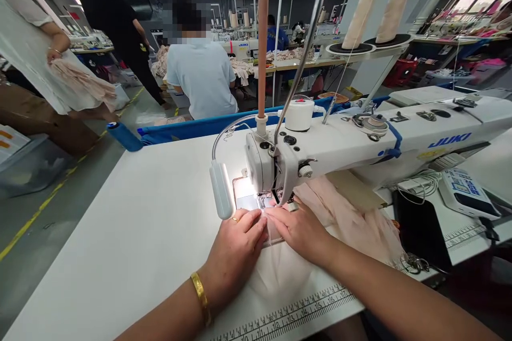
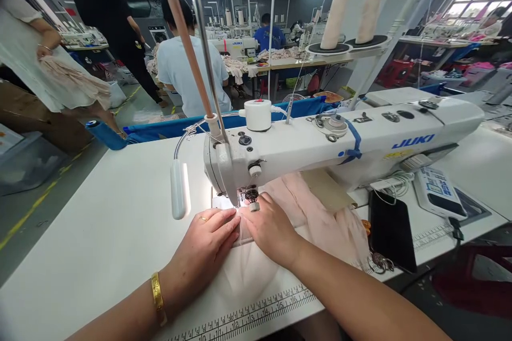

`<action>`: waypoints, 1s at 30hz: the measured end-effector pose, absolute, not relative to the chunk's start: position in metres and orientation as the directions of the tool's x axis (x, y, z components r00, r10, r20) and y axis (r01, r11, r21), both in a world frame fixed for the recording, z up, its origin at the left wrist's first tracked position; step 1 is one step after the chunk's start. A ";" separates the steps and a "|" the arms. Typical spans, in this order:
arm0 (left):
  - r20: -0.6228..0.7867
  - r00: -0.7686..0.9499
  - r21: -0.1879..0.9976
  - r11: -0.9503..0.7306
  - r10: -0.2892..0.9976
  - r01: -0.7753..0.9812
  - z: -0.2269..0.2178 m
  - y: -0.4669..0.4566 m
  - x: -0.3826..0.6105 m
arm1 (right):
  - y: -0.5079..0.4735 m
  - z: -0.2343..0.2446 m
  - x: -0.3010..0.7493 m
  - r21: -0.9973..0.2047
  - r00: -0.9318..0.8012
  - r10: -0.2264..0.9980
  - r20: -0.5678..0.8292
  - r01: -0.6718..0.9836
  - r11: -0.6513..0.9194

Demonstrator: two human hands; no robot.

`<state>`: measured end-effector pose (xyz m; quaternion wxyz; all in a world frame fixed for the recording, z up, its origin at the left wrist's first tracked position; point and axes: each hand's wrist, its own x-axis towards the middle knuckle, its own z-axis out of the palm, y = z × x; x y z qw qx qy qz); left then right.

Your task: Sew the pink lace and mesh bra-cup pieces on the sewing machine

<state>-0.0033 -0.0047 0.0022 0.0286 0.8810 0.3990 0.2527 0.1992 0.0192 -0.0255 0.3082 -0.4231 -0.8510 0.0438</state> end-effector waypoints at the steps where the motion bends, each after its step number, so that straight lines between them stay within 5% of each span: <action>1: 0.422 0.555 0.244 -0.680 0.716 0.692 0.001 -0.004 -0.004 | 0.019 -0.025 0.200 -0.328 -0.452 0.745 0.491 0.696 0.638; 21: 0.398 0.548 0.188 -0.650 0.736 0.737 -0.004 -0.002 -0.005 | 0.023 -0.017 0.198 -0.242 -0.455 0.743 0.491 0.748 0.618; 30: 0.005 0.718 0.324 -0.680 0.696 0.658 0.043 -0.017 -0.024 | 0.011 0.012 0.218 -0.303 -0.550 0.728 0.409 0.671 0.677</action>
